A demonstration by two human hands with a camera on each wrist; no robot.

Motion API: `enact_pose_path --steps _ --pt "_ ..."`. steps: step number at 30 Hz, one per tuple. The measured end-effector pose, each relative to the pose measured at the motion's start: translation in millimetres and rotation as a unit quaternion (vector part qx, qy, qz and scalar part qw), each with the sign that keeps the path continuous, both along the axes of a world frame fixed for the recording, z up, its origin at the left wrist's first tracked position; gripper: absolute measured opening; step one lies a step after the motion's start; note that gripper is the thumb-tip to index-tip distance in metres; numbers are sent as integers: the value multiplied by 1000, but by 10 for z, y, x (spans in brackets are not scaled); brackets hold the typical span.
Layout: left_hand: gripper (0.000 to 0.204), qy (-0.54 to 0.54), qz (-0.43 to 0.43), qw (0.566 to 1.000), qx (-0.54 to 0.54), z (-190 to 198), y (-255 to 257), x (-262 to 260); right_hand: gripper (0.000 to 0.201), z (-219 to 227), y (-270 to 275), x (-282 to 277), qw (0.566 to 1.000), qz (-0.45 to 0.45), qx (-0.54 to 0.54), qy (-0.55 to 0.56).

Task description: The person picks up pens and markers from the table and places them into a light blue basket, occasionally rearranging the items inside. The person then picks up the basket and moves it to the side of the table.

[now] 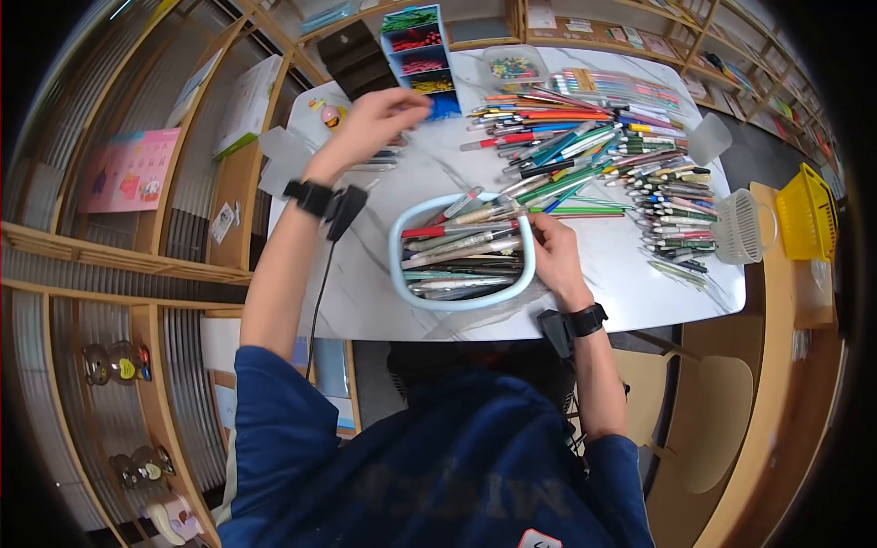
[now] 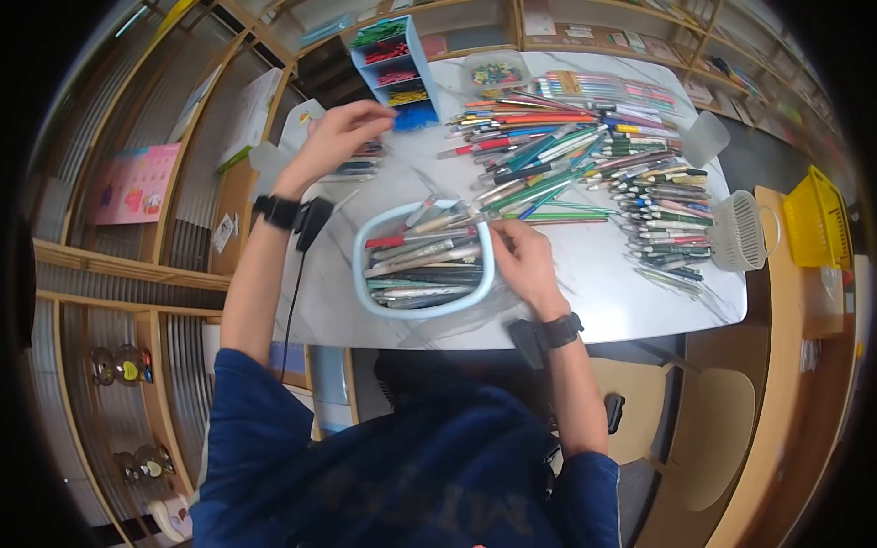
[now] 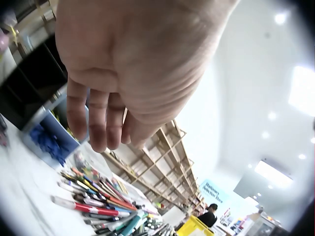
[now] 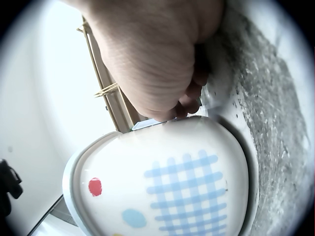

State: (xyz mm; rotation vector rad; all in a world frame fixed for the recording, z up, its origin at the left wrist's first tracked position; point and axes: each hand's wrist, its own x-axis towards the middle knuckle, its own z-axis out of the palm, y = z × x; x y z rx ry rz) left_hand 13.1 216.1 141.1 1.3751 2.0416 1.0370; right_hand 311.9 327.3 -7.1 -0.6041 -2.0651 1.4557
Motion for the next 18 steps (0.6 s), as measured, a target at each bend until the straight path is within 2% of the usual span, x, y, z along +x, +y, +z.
enact_pose_path --steps 2,4,7,10,13,16,18 --pt "28 54 36 996 59 -273 -509 -297 20 -10 -2 3 1000 6 2 -6" --pt "26 165 89 981 -43 -388 -983 -248 22 -98 25 -4 1000 4 7 -5" --pt "25 330 108 931 -110 -717 -1531 -71 22 -104 32 -6 1000 5 25 -2" --pt "25 339 148 922 -114 -1069 -1781 -41 22 -127 43 -15 1000 4 16 -13" --pt "24 306 180 928 -117 -1089 -1872 7 23 -154 50 14 1000 -2 18 -12" --pt "22 231 198 951 -51 -1029 -1925 30 24 -145 46 7 1000 -8 24 -10" --pt "20 169 214 962 -9 -774 -1848 157 25 -147 37 5 999 -16 34 -8"
